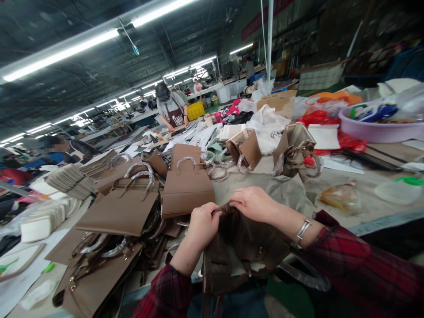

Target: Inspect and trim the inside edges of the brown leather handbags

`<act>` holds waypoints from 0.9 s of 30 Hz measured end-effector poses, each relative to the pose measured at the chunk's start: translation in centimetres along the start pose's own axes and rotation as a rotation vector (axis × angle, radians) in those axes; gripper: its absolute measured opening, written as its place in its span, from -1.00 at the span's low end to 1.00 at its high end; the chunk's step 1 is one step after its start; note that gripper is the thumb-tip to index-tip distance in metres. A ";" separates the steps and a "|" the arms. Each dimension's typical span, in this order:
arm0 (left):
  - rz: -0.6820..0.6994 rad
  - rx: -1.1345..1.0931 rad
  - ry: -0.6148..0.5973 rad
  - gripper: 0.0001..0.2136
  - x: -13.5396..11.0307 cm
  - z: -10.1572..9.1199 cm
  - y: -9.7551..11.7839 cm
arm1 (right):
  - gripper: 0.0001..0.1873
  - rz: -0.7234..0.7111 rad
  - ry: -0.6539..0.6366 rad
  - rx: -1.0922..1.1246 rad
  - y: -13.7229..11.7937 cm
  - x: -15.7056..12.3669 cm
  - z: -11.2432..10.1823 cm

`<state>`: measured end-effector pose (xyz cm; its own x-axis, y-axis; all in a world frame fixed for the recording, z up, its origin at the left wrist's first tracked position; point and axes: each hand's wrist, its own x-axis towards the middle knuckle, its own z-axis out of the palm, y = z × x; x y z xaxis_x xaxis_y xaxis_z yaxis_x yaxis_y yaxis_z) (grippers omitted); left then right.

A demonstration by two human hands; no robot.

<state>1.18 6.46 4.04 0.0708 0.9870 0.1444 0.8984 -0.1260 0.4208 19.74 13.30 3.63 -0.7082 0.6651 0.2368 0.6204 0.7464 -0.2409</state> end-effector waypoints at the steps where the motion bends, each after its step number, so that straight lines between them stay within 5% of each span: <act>1: -0.007 0.001 0.001 -0.90 0.0 0.0 0.1 | -0.79 0.002 0.006 -0.004 0.1 0.0 0.1; 8: -0.066 0.013 -0.002 -0.90 0.3 0.3 0.3 | -0.83 -0.003 0.076 0.015 0.1 -0.5 0.3; 11: -0.068 0.000 0.003 -0.91 0.3 0.4 0.4 | -0.73 -0.087 0.143 0.068 0.0 -0.9 -0.1; 15: -0.064 0.011 0.012 -0.91 0.2 0.6 0.6 | -0.85 -0.248 0.163 0.042 -0.2 -0.8 -0.4; 27: -0.088 -0.056 0.044 -0.90 -0.1 0.9 0.6 | -0.85 -0.355 0.218 -0.032 0.2 -0.2 0.2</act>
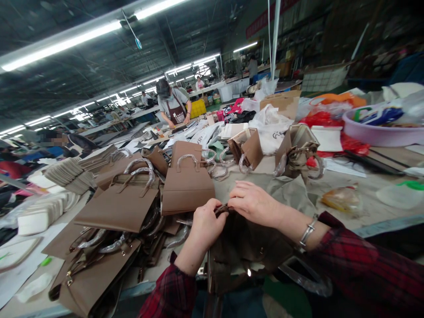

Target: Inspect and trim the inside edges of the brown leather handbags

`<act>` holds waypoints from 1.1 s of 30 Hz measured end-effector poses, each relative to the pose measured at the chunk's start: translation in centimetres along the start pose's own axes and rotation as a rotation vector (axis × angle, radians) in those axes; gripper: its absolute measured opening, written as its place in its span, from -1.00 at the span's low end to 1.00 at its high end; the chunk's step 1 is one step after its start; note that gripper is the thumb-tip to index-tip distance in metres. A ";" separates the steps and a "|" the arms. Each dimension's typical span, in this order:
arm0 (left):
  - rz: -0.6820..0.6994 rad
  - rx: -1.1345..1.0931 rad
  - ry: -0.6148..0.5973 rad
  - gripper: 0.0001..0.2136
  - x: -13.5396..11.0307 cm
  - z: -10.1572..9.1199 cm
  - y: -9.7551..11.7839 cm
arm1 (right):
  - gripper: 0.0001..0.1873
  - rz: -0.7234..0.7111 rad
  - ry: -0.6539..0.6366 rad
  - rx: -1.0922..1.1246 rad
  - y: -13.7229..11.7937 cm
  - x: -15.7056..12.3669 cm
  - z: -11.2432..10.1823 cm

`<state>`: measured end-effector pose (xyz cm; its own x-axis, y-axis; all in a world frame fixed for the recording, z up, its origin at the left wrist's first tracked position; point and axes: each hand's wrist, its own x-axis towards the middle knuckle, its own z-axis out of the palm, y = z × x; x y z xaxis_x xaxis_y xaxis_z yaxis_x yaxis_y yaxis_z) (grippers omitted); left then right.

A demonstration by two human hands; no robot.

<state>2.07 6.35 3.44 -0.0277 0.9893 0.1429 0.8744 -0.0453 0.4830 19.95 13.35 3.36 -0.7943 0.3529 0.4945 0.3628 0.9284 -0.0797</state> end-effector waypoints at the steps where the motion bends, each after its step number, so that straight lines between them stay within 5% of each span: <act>1: 0.008 -0.001 -0.002 -0.90 0.0 0.0 0.1 | -0.86 0.015 0.002 0.024 0.1 0.0 0.1; 11: 0.061 -0.078 -0.006 -0.88 0.2 -0.1 0.1 | -0.83 0.044 -0.068 -0.033 -0.5 0.6 -0.2; 25: 0.028 -0.059 0.059 -0.84 0.4 0.3 0.2 | -0.83 0.267 -0.089 -0.089 -2.1 1.0 -0.1; 33: 0.002 -0.055 0.031 -0.85 0.3 0.1 0.5 | -0.87 0.326 -0.058 0.003 -0.8 0.1 -0.1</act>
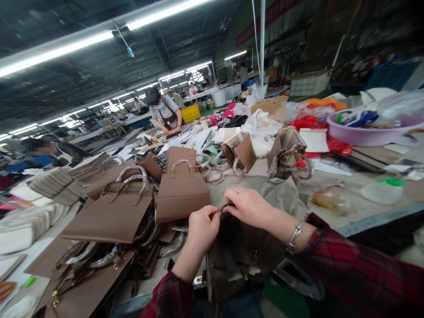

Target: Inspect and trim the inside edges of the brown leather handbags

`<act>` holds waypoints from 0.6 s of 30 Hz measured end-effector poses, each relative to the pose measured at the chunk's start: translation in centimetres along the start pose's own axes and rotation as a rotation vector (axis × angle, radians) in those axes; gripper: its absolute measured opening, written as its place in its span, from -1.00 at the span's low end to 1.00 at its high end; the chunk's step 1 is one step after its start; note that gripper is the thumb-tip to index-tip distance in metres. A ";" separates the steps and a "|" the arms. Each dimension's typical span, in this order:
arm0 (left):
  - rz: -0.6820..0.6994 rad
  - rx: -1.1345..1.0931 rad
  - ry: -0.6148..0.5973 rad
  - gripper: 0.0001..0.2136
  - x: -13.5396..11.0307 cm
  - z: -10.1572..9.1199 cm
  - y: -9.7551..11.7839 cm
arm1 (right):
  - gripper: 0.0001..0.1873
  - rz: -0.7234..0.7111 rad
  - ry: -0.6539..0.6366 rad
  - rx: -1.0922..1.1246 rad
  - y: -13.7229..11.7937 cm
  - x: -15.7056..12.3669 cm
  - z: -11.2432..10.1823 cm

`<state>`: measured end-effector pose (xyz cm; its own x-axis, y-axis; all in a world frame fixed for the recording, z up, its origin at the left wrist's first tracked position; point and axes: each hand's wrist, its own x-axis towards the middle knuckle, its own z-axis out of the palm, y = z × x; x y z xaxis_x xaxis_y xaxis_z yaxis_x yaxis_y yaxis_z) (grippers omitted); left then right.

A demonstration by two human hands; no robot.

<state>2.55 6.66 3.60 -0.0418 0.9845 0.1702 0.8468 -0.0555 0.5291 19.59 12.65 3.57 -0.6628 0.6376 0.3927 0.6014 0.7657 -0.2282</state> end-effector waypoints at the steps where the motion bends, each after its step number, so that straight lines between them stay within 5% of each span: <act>1: 0.002 -0.006 -0.001 -0.85 0.0 0.0 0.0 | -0.85 -0.008 -0.012 0.024 0.2 -0.1 0.0; 7: 0.009 -0.010 -0.008 -0.84 0.0 0.1 0.0 | -0.64 -0.029 0.006 0.081 0.9 -0.1 0.1; 12: 0.034 -0.017 -0.020 -0.85 0.1 0.0 -0.4 | -0.87 -0.037 -0.038 0.156 1.3 0.2 0.9; 18: 0.077 -0.009 -0.035 -0.85 0.2 -0.3 -0.6 | -0.87 -0.058 -0.079 0.157 1.2 0.6 0.9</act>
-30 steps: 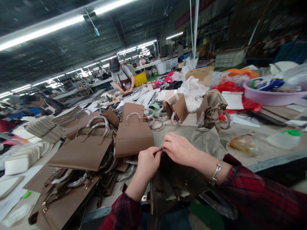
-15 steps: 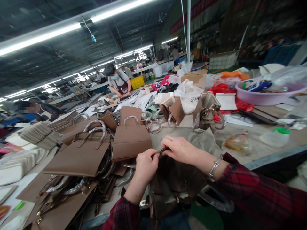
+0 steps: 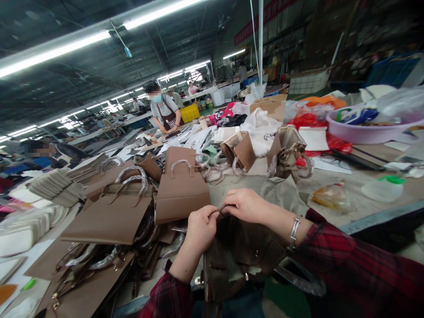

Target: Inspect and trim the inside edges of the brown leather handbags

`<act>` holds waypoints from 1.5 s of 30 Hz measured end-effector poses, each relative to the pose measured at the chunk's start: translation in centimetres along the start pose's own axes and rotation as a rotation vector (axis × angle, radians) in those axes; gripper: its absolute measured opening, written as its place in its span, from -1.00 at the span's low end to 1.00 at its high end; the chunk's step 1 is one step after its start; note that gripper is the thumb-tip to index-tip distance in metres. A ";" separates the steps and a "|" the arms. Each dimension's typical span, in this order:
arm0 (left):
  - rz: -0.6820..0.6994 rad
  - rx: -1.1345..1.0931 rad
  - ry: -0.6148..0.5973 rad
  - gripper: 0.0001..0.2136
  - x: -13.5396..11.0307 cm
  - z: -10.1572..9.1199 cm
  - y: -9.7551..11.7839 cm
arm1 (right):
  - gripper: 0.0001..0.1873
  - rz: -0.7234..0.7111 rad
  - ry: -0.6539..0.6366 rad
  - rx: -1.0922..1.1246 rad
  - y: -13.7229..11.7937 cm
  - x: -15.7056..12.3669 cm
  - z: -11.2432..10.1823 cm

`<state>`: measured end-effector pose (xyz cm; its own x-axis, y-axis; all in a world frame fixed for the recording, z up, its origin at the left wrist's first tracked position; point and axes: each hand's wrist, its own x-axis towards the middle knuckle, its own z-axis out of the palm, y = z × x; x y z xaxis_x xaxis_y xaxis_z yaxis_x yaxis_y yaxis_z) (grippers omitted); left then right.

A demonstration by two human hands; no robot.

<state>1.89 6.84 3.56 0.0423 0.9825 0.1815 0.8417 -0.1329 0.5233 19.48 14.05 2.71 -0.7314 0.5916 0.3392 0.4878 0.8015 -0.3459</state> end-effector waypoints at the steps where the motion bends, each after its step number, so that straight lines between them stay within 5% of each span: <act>1: -0.001 0.017 -0.001 -0.85 0.0 0.0 0.0 | -0.86 -0.001 0.000 -0.010 -0.1 0.1 -0.1; 16: 0.049 0.155 -0.014 -0.83 0.5 0.3 0.3 | -0.84 -0.046 0.020 0.078 0.7 -0.6 -0.5; 28: 0.058 0.337 -0.069 -0.80 1.2 0.2 1.1 | -0.84 0.153 0.042 -0.126 -1.4 0.5 0.1; 34: 0.050 0.340 -0.025 -0.81 1.2 0.6 1.3 | -0.80 0.171 0.025 0.055 -0.5 -0.2 0.1; 38: 0.052 0.301 -0.030 -0.82 1.2 0.6 1.2 | -0.44 0.207 0.034 0.486 1.3 -1.3 0.4; 45: 0.067 0.274 -0.003 -0.82 1.1 0.8 1.4 | -0.73 0.212 0.133 0.529 1.2 -1.2 0.2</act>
<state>3.54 7.82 3.78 0.1044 0.9731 0.2055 0.9512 -0.1581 0.2651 20.86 14.29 1.65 -0.5609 0.7678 0.3096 0.2878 0.5315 -0.7967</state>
